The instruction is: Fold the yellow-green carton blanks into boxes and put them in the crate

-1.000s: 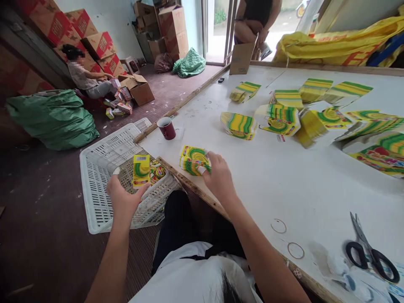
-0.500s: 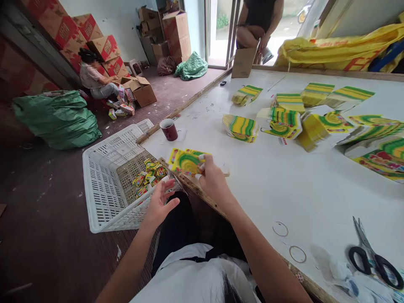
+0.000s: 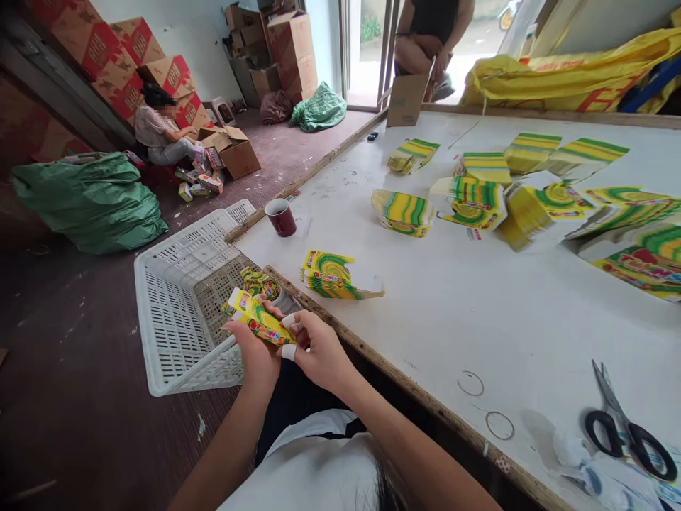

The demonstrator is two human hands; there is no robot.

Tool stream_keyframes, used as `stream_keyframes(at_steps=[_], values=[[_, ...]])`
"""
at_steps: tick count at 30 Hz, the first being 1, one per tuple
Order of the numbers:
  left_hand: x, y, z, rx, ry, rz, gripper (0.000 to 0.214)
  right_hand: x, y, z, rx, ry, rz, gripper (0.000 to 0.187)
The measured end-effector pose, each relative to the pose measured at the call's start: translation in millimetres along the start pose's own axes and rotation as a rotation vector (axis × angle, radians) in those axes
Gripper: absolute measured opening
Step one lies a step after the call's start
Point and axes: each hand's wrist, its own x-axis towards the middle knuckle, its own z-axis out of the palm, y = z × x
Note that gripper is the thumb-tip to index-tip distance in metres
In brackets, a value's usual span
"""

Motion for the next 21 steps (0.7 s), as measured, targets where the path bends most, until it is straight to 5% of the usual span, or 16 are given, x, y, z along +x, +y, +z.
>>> stream_keyframes(at_steps=[8,12,15,18,21], values=[[-3,-9,-26.3,0.143,-0.04,0.092,0.036,2,2,-19,0.033,0.026,-0.032,0.013],[21,16,-49.2,0.235,-0.327,-0.005,0.07,2,-7,-44,-0.441,0.102,-0.35,0.017],[30,37,-58.4,0.364,-0.54,-0.109,0.095,3,-18,-60,-0.771,-0.017,-0.574,0.031],[21,37,-49.7,0.699,-0.739,-0.159,0.096,3,-23,-59,-0.885,-0.137,-0.685,0.032],[3,19,-31.2,0.849,-0.709,-0.114,0.084,-1,-16,-43,-0.816,0.001,-0.682,0.03]])
